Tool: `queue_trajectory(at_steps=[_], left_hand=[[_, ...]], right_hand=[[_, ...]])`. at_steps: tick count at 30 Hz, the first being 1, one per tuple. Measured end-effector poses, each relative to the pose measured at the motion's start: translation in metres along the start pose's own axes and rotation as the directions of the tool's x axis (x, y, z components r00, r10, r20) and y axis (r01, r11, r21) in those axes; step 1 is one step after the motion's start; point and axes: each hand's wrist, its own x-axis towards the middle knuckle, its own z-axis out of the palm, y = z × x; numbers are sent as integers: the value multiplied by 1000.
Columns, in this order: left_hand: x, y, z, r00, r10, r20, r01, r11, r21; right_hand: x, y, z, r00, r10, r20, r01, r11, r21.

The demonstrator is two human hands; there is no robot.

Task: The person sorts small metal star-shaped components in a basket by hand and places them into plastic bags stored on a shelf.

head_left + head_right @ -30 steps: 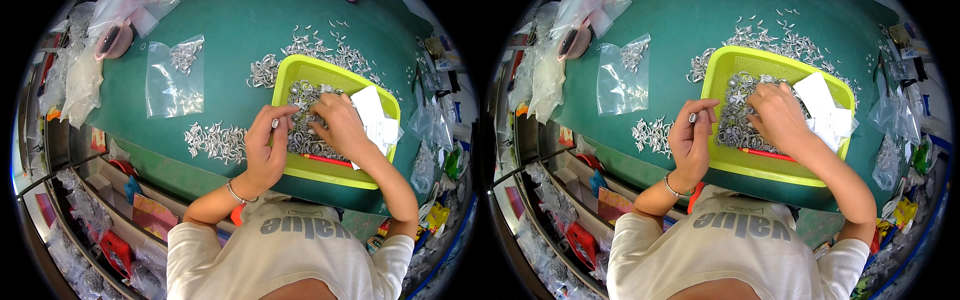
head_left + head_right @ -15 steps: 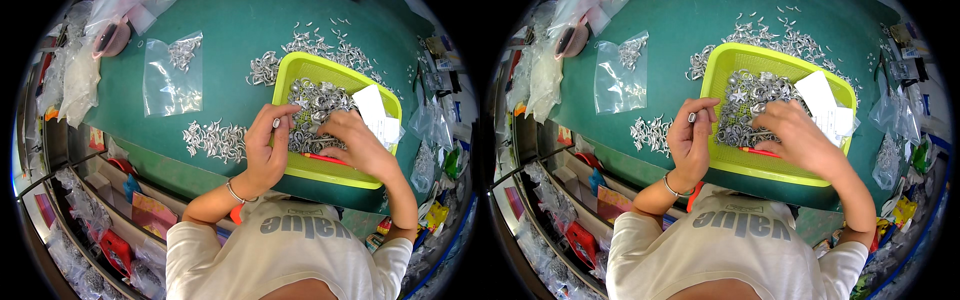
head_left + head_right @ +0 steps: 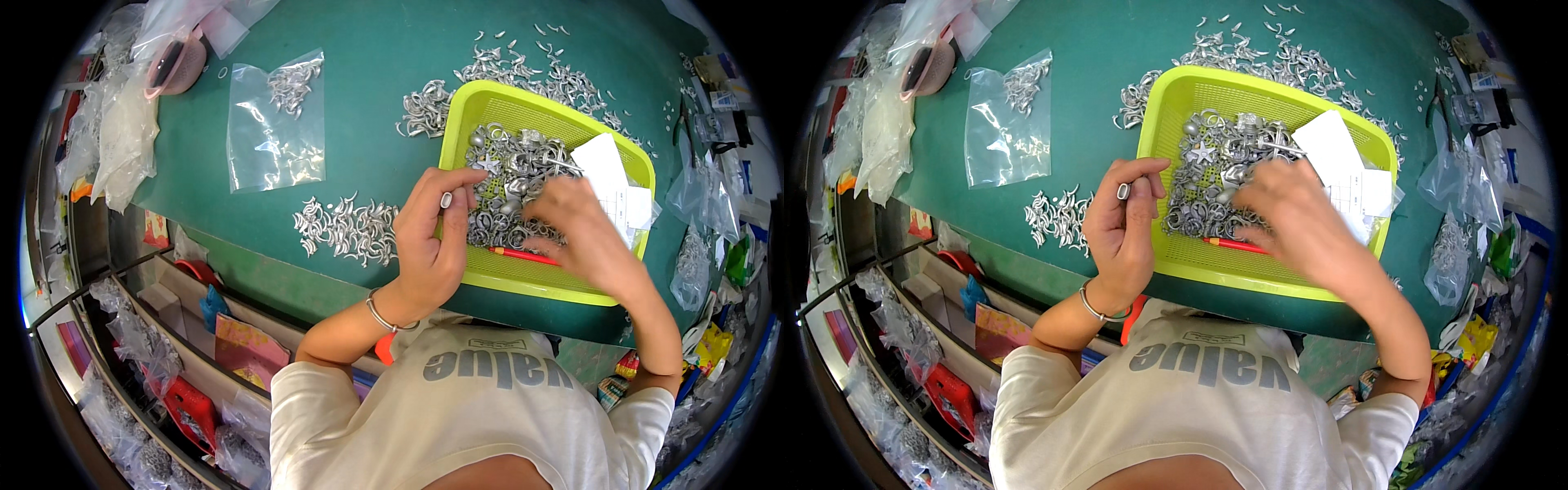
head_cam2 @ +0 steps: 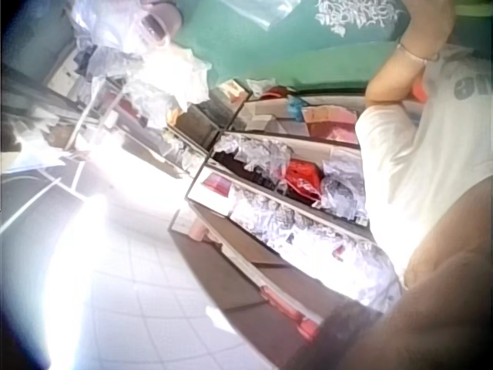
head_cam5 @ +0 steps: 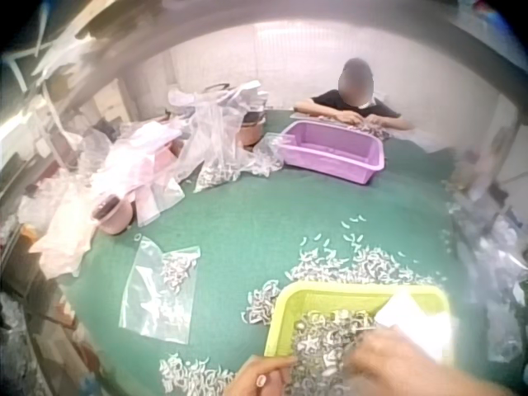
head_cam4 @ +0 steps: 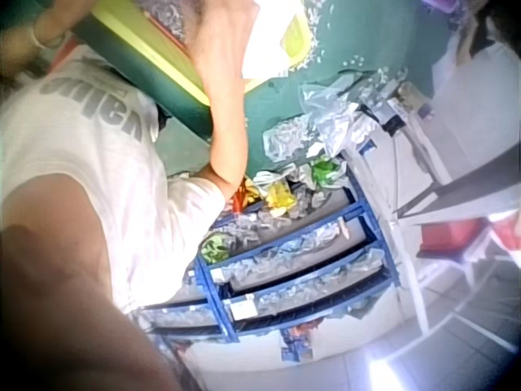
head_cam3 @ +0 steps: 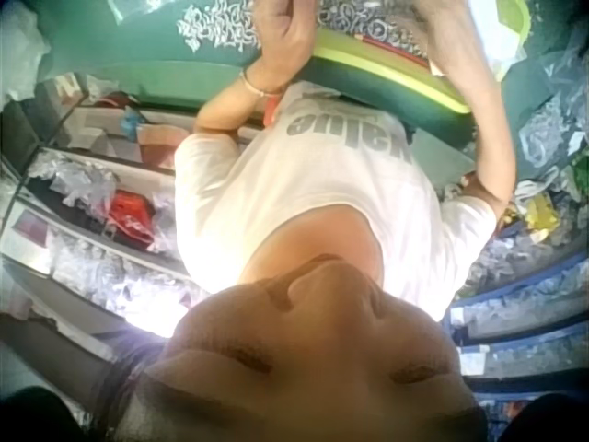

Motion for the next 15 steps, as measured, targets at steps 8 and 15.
queue_trajectory(at_steps=[8,15], left_hand=[[-1,2,0,1000,-30,-1,30,1000,0],[0,0,0,1000,8,0,-8,1000,2]], right_hand=[[-6,3,9,992,86,-95,-99,985,-142],[-6,11,7,942,146,-303,-216,953,-212]])
